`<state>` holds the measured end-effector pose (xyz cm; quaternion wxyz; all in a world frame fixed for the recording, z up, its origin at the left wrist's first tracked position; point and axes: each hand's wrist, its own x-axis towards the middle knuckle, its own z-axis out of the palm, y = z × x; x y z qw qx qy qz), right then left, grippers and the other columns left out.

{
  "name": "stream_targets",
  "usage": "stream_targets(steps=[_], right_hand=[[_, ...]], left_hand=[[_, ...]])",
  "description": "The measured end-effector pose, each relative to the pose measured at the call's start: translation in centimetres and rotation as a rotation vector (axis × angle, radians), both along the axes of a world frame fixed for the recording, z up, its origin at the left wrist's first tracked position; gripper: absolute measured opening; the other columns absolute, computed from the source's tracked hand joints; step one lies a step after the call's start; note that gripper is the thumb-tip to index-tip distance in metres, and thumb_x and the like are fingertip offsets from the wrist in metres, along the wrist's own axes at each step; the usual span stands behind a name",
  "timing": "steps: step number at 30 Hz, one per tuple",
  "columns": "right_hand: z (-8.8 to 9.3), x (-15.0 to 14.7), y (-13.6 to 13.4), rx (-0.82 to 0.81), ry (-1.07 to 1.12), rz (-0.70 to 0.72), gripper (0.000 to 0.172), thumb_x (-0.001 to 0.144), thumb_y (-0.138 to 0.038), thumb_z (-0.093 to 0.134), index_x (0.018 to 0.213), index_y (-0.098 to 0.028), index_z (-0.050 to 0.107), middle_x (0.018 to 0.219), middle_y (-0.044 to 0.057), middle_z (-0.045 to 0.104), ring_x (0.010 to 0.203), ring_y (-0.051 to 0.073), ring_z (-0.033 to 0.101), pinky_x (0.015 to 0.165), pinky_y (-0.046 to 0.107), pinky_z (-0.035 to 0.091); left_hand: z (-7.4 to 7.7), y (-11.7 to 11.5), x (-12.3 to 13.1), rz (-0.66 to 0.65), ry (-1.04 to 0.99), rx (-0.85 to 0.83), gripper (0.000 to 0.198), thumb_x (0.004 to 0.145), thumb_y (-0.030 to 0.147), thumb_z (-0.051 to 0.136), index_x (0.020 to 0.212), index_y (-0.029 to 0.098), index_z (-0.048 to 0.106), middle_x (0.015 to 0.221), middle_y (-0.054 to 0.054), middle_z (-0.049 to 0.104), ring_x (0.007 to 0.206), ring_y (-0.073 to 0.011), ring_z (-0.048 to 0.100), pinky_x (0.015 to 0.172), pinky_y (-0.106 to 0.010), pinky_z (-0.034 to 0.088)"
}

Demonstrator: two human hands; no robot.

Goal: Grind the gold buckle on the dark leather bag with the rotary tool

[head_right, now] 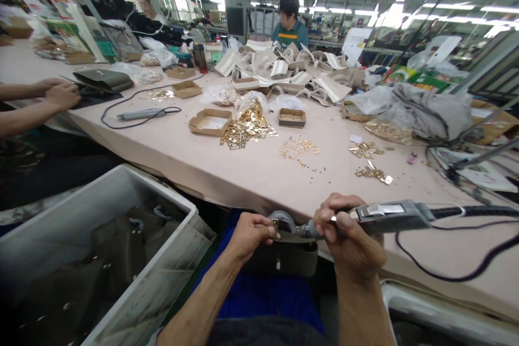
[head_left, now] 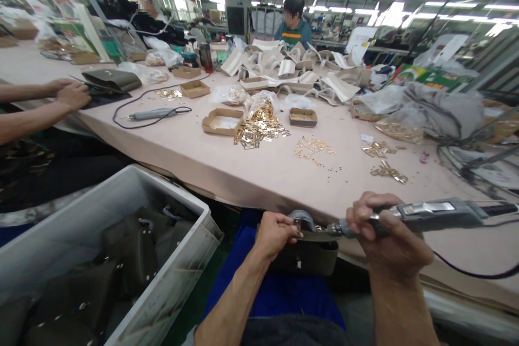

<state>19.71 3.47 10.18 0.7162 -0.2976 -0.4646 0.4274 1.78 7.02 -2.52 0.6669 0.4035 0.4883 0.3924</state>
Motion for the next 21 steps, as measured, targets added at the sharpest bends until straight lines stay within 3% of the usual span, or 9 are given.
stream_targets(steps=[5, 10, 15, 21], right_hand=[[-0.2, 1.3, -0.7, -0.047, 0.03, -0.11, 0.014, 0.082, -0.027, 0.069, 0.093, -0.02, 0.073, 0.075, 0.002, 0.063, 0.046, 0.009, 0.045, 0.051, 0.028, 0.038], [1.0, 3.7, -1.4, -0.082, 0.068, -0.212, 0.012, 0.08, -0.028, 0.071, 0.089, -0.021, 0.074, 0.072, 0.002, 0.061, 0.047, 0.009, 0.042, 0.051, 0.027, 0.038], [4.4, 8.6, -1.6, -0.12, 0.101, -0.276, 0.009, 0.074, -0.027, 0.076, 0.081, -0.021, 0.072, 0.072, 0.0, 0.057, 0.048, 0.008, 0.036, 0.048, 0.026, 0.039], [10.4, 16.4, -1.7, -0.141, 0.047, -0.314, 0.022, 0.065, -0.027, 0.081, 0.077, -0.018, 0.065, 0.074, -0.002, 0.057, 0.049, 0.005, 0.036, 0.047, 0.02, 0.042]], left_hand=[[0.4, -0.5, 0.1, -0.015, 0.002, 0.059, 0.018, 0.056, 0.012, 0.08, 0.073, 0.008, 0.078, 0.057, -0.006, 0.072, 0.05, -0.0161, 0.064, 0.051, -0.025, 0.051], [1.9, -0.9, 0.3, 0.001, 0.026, 0.123, 0.017, 0.06, 0.016, 0.077, 0.076, 0.008, 0.078, 0.062, -0.008, 0.075, 0.051, -0.0174, 0.065, 0.05, -0.025, 0.052], [5.9, -2.7, 0.7, -0.033, -0.086, 0.169, 0.019, 0.064, 0.019, 0.082, 0.08, 0.009, 0.08, 0.067, -0.009, 0.078, 0.056, -0.0172, 0.068, 0.049, -0.021, 0.051], [11.5, -5.8, 2.0, -0.151, -0.249, 0.118, 0.024, 0.066, 0.023, 0.089, 0.086, 0.012, 0.081, 0.078, -0.011, 0.081, 0.068, -0.0203, 0.074, 0.05, -0.018, 0.054]])
